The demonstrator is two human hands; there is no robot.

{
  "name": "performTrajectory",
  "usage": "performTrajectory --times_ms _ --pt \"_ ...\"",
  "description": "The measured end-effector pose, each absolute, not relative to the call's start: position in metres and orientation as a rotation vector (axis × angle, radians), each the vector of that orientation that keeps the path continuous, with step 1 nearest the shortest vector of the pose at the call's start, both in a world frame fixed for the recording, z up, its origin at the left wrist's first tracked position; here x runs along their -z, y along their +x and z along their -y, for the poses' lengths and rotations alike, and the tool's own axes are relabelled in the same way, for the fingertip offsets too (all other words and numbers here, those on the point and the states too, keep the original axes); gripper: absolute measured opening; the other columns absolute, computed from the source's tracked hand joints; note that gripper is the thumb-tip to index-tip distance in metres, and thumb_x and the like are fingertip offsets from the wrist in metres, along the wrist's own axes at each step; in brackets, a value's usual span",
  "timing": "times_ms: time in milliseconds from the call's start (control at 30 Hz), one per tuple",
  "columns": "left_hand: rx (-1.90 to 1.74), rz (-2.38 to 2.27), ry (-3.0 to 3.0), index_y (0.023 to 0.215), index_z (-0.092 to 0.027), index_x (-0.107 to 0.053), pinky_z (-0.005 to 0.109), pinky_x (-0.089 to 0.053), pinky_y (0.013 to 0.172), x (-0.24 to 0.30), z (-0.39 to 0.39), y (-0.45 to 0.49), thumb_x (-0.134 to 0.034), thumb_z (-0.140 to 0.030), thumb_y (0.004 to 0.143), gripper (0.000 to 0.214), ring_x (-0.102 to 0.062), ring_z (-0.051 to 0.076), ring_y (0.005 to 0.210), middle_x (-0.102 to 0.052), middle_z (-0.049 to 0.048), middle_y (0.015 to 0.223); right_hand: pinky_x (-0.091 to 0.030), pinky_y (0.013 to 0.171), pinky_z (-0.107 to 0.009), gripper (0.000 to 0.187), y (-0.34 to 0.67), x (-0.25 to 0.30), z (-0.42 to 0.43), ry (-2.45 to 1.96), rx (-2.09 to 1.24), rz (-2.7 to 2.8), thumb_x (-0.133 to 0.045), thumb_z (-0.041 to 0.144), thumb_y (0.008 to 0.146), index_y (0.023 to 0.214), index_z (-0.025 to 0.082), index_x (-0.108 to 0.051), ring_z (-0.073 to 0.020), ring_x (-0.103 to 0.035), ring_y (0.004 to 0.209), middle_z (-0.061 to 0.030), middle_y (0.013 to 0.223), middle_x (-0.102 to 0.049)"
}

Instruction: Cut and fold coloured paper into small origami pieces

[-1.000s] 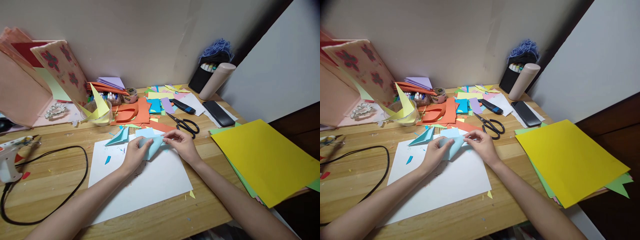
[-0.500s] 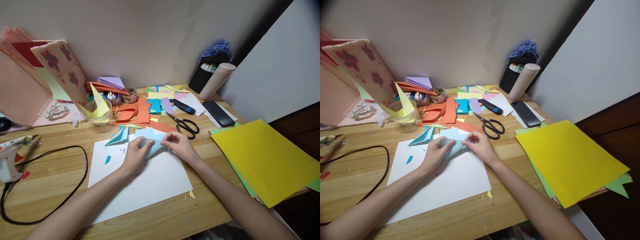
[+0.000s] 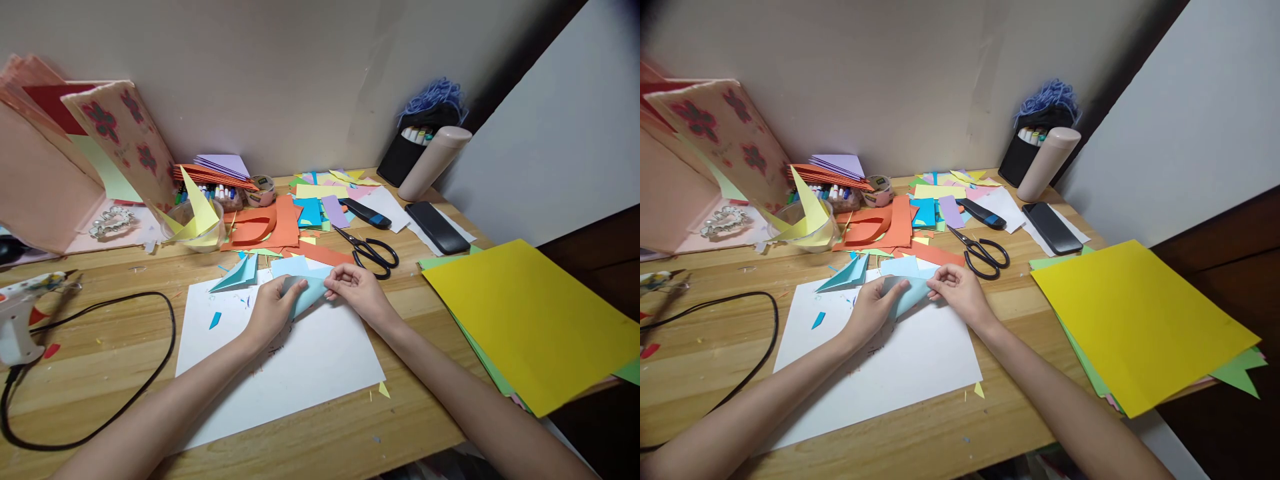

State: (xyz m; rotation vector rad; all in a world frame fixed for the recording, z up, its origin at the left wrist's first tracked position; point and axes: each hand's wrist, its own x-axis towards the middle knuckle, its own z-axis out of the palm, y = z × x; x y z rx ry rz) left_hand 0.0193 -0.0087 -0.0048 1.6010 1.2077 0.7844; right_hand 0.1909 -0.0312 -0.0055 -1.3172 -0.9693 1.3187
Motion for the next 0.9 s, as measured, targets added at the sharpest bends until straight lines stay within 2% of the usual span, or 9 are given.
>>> performTrajectory --times_ms 133,367,500,667,900 --pt "-0.799 -1.219 1.667 0.052 -0.017 -0.041 0.022 -0.026 0.048 0.0075 0.0085 0.0192 -0.045 -0.043 0.081 0.039 -0.031 0.010 0.050 -0.035 -0.0046 0.050 -0.051 0.054 -0.023 0.031 0.1912 0.0069 0.0312 -1.326 -1.278 1.005 -0.074 0.038 0.060 0.065 0.016 -0.053 -0.0113 -0.060 0.053 0.0019 0.060 -0.056" --pt "-0.810 -1.197 1.664 0.053 -0.017 -0.043 0.022 -0.026 0.049 0.0039 0.0102 0.0188 -0.045 -0.041 0.082 0.037 -0.032 0.010 0.052 -0.037 -0.0036 0.052 -0.048 0.060 -0.024 0.022 0.1913 0.0081 0.0335 -1.349 -1.191 1.238 -0.069 0.035 0.066 0.073 0.016 -0.059 -0.0124 -0.056 0.065 -0.0008 0.074 -0.060" --pt "-0.822 -1.199 1.648 0.053 -0.017 -0.044 0.022 -0.026 0.048 0.0051 0.0105 0.0190 -0.045 -0.044 0.081 0.039 -0.031 0.010 0.051 -0.036 -0.0035 0.051 -0.047 0.059 -0.024 0.023 0.1892 0.0082 0.0355 -1.305 -1.224 1.224 -0.065 0.038 0.069 0.069 0.016 -0.060 -0.0116 -0.055 0.060 0.0003 0.067 -0.059" --pt "-0.788 -1.197 1.600 0.052 -0.016 -0.043 0.022 -0.025 0.047 0.0080 0.0096 0.0188 -0.046 -0.047 0.080 0.042 -0.030 0.009 0.049 -0.035 -0.0040 0.050 -0.046 0.053 -0.023 0.029 0.1868 0.0076 0.0350 -1.295 -1.292 1.106 -0.068 0.041 0.065 0.064 0.015 -0.056 -0.0105 -0.055 0.053 0.0007 0.059 -0.058" --pt "-0.742 -1.183 1.611 0.052 -0.016 -0.039 0.022 -0.023 0.047 0.0049 0.0100 0.0191 -0.045 -0.048 0.080 0.043 -0.028 0.009 0.050 -0.032 -0.0043 0.051 -0.048 0.054 -0.024 0.028 0.1857 0.0053 0.0359 -1.299 -1.273 1.103 -0.070 0.040 0.064 0.063 0.015 -0.057 -0.0108 -0.056 0.053 0.0004 0.060 -0.058"
